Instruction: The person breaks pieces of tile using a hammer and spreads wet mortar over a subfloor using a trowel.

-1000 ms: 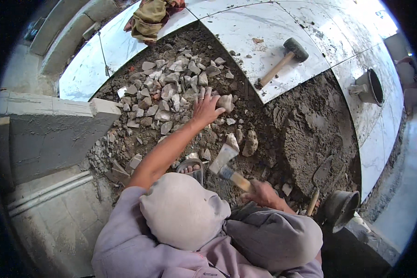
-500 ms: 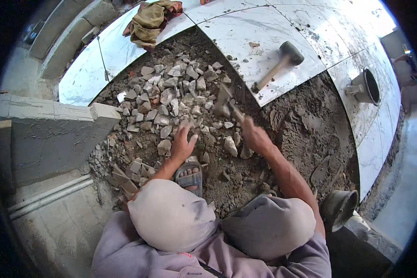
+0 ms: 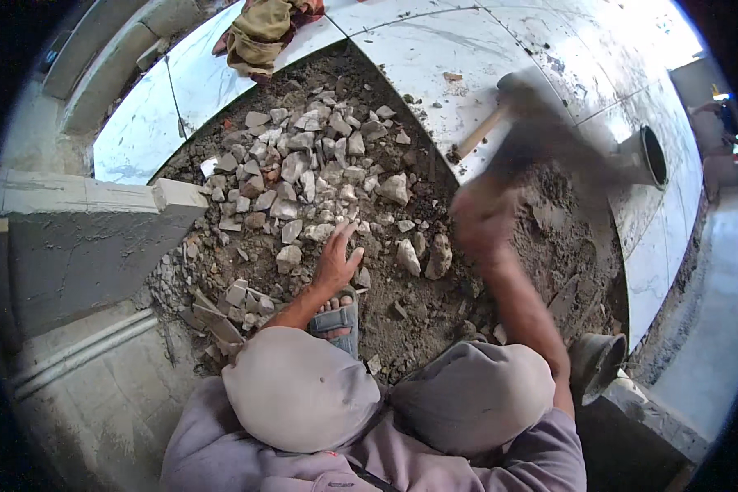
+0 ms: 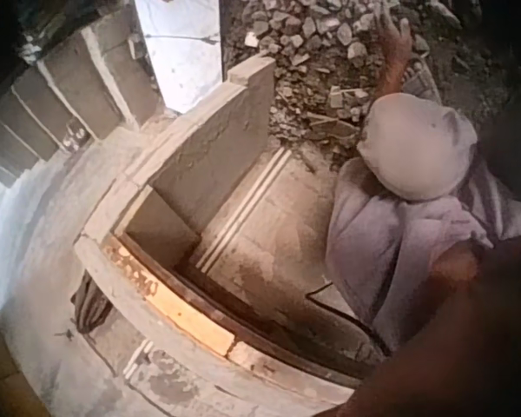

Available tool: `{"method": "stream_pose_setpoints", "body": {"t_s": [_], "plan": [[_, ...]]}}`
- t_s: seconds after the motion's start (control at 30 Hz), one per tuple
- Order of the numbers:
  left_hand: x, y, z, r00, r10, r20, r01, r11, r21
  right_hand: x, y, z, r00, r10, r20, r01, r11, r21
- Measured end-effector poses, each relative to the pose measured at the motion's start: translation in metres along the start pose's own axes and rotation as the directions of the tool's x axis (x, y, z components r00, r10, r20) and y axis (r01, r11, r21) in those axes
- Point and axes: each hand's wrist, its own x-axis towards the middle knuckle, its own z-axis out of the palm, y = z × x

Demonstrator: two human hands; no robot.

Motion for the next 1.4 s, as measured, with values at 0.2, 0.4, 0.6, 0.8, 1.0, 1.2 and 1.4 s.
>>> {"method": "stream_pose_setpoints", "body": {"t_s": [0.2,0.4,0.6,0.8,1.0,1.2,1.4], "plan": [[0.0,-0.003,-0.004,0.999,-0.009,-0.034,0.011,0.999,0.053,-0.03,0.039,0.053,0.804,0.261,0.535,-0.264,0.962,-0.072],[-0.017,-0.007,-0.005,0.999,-0.05,-0.022,0.05,0.999,0.02,0.016,-0.067,-0.03,0.994,0.104,0.039,-0.107,0.991,0.082],[-0.005,0.001,-0.004,0.998,-0.039,-0.039,0.038,0.999,-0.025,-0.035,0.045,0.038,0.896,0.289,0.336,-0.238,0.953,-0.187],[-0.01,0.0,-0.004,0.997,-0.073,-0.007,0.073,0.997,-0.021,-0.059,0.038,0.027,0.745,0.488,0.455,-0.546,0.837,-0.003],[-0.004,0.006,-0.007,0.999,-0.046,-0.008,0.046,0.999,0.007,-0.056,0.01,0.007,0.978,0.151,0.142,-0.165,0.982,0.089],[0.023,0.015,-0.005,0.997,-0.044,-0.062,0.044,0.999,0.0,-0.06,0.057,0.009,0.588,0.414,0.694,-0.53,0.846,-0.056],[0.026,0.005,-0.014,0.997,-0.055,-0.061,0.059,0.996,0.066,-0.14,0.027,-0.027,0.635,0.326,0.701,-0.483,0.875,0.031]]}}
